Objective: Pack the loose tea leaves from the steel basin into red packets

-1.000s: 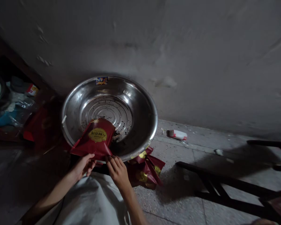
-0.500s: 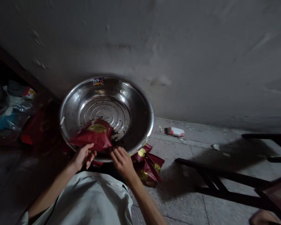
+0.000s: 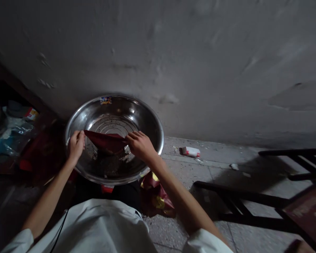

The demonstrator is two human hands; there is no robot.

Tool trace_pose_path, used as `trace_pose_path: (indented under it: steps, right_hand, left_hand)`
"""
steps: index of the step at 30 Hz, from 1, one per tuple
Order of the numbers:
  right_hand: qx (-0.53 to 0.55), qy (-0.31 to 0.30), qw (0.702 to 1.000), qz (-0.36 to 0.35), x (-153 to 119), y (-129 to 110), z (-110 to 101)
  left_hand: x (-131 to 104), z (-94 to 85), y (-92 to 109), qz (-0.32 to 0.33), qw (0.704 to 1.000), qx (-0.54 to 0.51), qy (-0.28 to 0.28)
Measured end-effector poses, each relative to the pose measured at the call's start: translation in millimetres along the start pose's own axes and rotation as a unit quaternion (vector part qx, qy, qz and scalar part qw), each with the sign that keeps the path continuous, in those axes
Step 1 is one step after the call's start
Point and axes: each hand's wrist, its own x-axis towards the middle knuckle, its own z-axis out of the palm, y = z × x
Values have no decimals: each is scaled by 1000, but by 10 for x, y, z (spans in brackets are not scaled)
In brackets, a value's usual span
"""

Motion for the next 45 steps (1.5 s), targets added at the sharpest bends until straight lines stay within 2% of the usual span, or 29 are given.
trace_pose_path:
  steps: [2,4,6,9,12,15,18,21,24,27,30,33,35,39,45]
  right_hand:
    - [-12,9,1000,-19,36,-81,6]
    - [-5,25,999,-28,110,-196,57]
    - [20,41,998,-38,193,-318,131]
    - [69,51,993,-76,276,-464,233]
    - [95,45,987,-121,263,-557,274]
    - [98,52,982,-151,165,-648,263]
    - [102,69,979,-164,44,-768,255]
    - [130,78,976,-154,-68,-913,276]
    - [155,64,977,-130,-193,-1065,326]
    - [167,34,978,-124,-343,-1193,404]
    - [182,19,977,-108,-483,-1281,492]
    - [187,25,979,-83,-581,-1340,552]
    - [179,31,981,-66,-628,-1360,568]
    - [136,33,989,-47,-733,-1315,548]
    - [71,26,997,-26,-977,-1157,444]
  left_hand:
    - [-14,8,-111,101,993,23,48]
    - [-67,65,-167,164,986,20,39]
    - [-147,112,-206,193,981,3,-8]
    - [-261,62,-303,179,978,-43,-96]
    - [-355,-128,-402,194,965,-38,-171]
    - [-447,-329,-413,270,937,-10,-221]
    - [-543,-454,-351,349,908,66,-224]
    - [-670,-500,-310,398,876,182,-201]
    - [-830,-487,-366,441,837,269,-181]
    - [-996,-455,-489,477,806,302,-176]
    - [-1140,-461,-589,468,808,307,-181]
    - [-1248,-521,-635,431,818,303,-232]
    - [-1295,-564,-661,407,826,301,-246]
    - [-1326,-584,-736,397,842,300,-208]
    - [-1340,-561,-745,431,843,281,-154]
